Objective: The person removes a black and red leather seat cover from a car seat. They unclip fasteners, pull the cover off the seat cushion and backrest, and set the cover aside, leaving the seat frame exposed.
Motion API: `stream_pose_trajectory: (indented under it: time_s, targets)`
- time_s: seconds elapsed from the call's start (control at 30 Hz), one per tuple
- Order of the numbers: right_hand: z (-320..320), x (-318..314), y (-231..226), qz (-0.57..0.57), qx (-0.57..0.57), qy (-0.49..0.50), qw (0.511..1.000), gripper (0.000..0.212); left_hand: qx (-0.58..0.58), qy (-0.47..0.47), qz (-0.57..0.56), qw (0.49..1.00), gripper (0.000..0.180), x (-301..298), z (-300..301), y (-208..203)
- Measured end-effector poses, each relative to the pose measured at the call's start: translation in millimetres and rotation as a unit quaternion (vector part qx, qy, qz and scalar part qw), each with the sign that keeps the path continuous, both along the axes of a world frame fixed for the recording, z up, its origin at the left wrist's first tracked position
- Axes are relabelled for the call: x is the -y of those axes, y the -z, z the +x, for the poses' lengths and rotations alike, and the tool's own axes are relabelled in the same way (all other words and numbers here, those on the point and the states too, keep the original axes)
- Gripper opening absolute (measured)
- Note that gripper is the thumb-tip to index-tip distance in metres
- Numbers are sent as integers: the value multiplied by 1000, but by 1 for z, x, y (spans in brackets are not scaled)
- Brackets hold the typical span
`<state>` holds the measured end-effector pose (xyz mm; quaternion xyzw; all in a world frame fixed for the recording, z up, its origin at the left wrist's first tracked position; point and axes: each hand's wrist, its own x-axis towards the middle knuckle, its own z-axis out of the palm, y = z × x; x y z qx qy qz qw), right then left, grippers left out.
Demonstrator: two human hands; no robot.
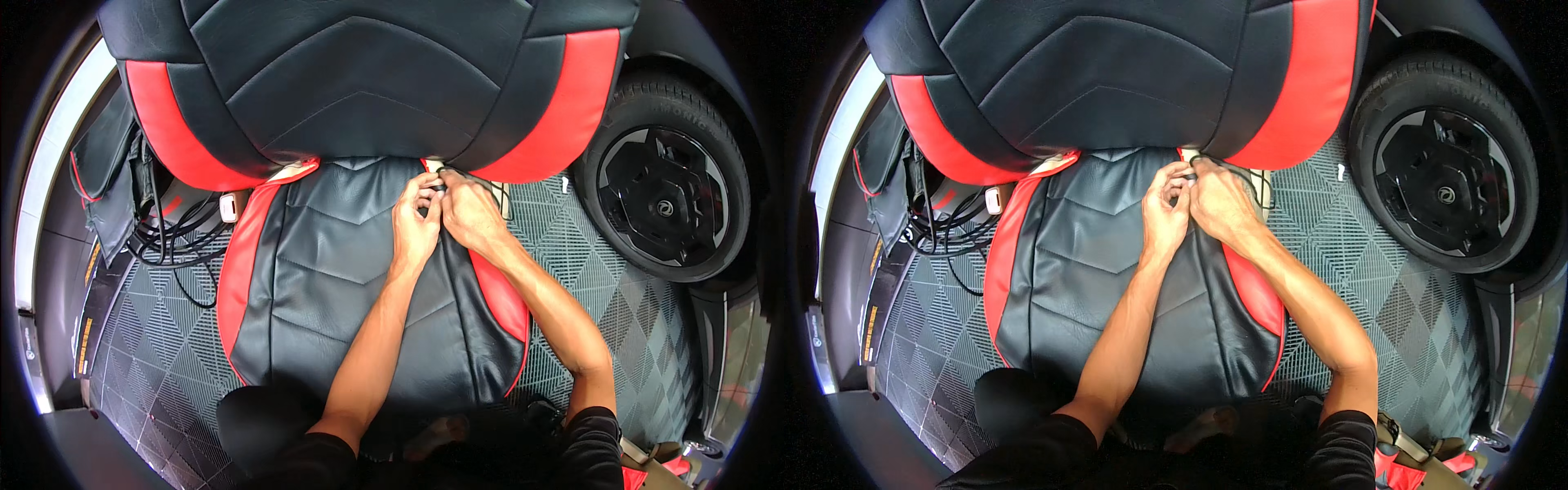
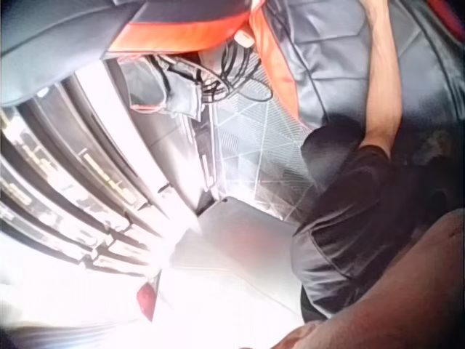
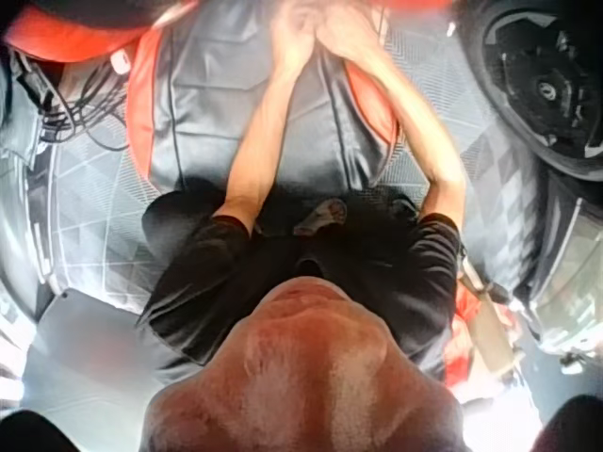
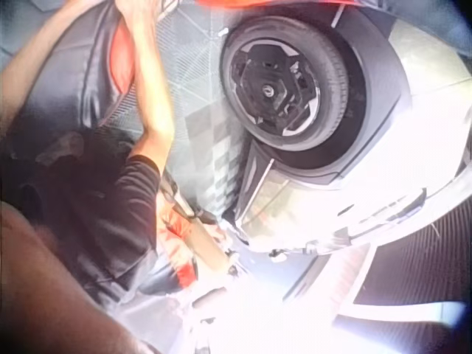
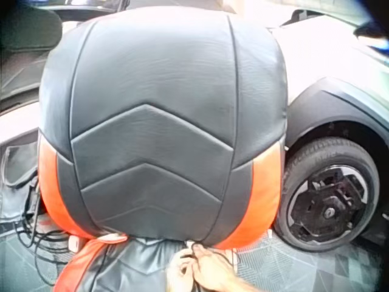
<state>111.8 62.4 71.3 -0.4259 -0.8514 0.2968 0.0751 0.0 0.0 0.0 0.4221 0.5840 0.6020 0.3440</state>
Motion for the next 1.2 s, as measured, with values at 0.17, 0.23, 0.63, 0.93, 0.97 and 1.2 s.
stream_pose_trajectory:
  time_s: [0.17, 0.23, 0.63, 0.93, 0.97, 1.2]
  targets:
    - [-26, -6, 20, 120, -42, 14, 992, 56, 225, -57, 80, 969, 43, 4, 6, 14]
    - [-42, -14, 16, 140, 17, 45, 989, 52, 176, -54, 81, 980, 45, 6, 11, 8]
    - [-19, 15, -3, 322, -31, 78, 943, 36, -351, -34, -16, 936, 46, -14, -21, -9]
    - [-24, 22, 30, 362, 48, 30, 930, 50, -302, -61, -11, 951, 46, -12, -20, -6]
    - [-23, 20, 36, 355, 71, 23, 932, 51, -304, -54, -22, 951, 46, -12, -19, -6]
    - [-33, 3, 23, 220, 74, 12, 973, 54, -350, -11, -67, 934, 45, -17, -32, -13]
